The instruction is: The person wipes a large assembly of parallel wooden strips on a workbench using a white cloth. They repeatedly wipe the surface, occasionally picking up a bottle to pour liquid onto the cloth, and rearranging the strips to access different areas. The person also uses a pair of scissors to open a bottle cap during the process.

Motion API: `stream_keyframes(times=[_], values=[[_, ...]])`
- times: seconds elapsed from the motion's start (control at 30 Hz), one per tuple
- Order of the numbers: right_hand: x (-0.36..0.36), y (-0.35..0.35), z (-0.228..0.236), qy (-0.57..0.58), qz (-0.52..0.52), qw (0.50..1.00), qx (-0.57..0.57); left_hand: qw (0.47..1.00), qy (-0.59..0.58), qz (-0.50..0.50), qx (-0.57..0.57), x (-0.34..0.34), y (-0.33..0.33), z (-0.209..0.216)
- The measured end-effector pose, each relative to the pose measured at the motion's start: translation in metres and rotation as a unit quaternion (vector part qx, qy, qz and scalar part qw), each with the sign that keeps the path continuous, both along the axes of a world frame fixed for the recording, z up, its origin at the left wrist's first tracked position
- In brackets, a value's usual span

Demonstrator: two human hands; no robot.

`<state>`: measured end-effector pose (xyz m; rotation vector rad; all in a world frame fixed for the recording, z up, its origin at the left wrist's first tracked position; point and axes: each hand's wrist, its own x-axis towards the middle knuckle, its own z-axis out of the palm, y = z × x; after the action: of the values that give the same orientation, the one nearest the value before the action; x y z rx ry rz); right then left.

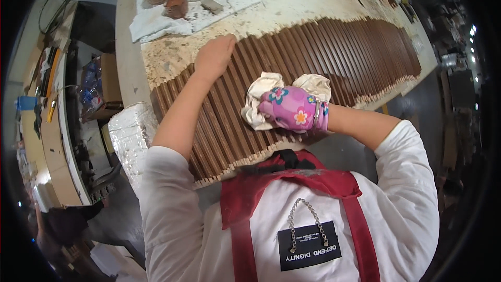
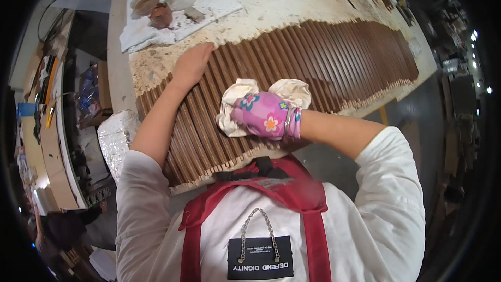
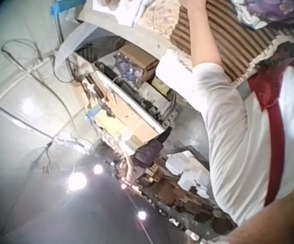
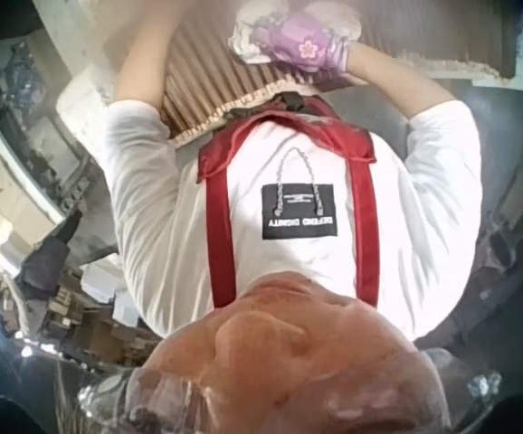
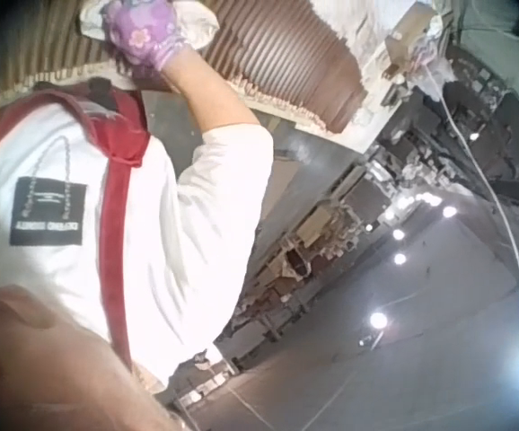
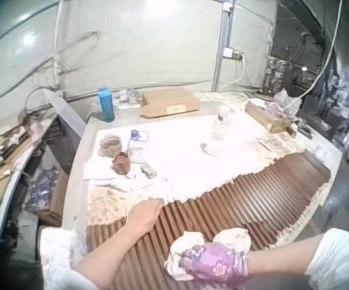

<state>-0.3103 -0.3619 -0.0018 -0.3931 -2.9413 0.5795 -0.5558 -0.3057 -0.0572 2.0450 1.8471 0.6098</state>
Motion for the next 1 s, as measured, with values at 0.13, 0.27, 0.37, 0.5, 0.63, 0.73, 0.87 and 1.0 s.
stream_keyframes(times=[0.13, 0.27, 0.37, 0.5, 0.63, 0.73, 0.87, 1.0], values=[[-0.043, 0.071, -0.013, -0.077, -0.157, 0.984, 0.038, 0.999, -0.01, 0.002, -0.032, -0.005, 0.0, 0.003], [-0.082, 0.129, 0.01, -0.088, -0.292, 0.945, -0.118, 0.998, -0.031, 0.042, 0.025, -0.018, 0.01, -0.016], [-0.043, 0.141, 0.056, 0.095, -0.442, 0.812, -0.368, 0.974, -0.179, 0.06, 0.122, -0.014, 0.008, 0.008], [0.011, 0.119, 0.064, 0.282, -0.128, 0.488, -0.816, 0.81, -0.574, -0.005, -0.119, 0.05, -0.003, 0.063], [-0.008, 0.075, 0.05, 0.27, -0.411, 0.827, -0.273, 0.519, -0.823, -0.061, -0.224, 0.1, -0.038, 0.064], [0.036, 0.052, 0.036, 0.305, -0.341, 0.839, -0.293, 0.606, -0.769, 0.015, -0.205, 0.103, -0.056, 0.075], [0.095, 0.044, 0.011, 0.373, -0.4, 0.755, -0.362, 0.807, -0.582, -0.06, -0.085, 0.052, -0.071, 0.098], [0.088, 0.061, 0.004, 0.401, -0.254, 0.725, -0.5, 0.801, -0.598, 0.018, -0.034, -0.002, -0.113, 0.11]])
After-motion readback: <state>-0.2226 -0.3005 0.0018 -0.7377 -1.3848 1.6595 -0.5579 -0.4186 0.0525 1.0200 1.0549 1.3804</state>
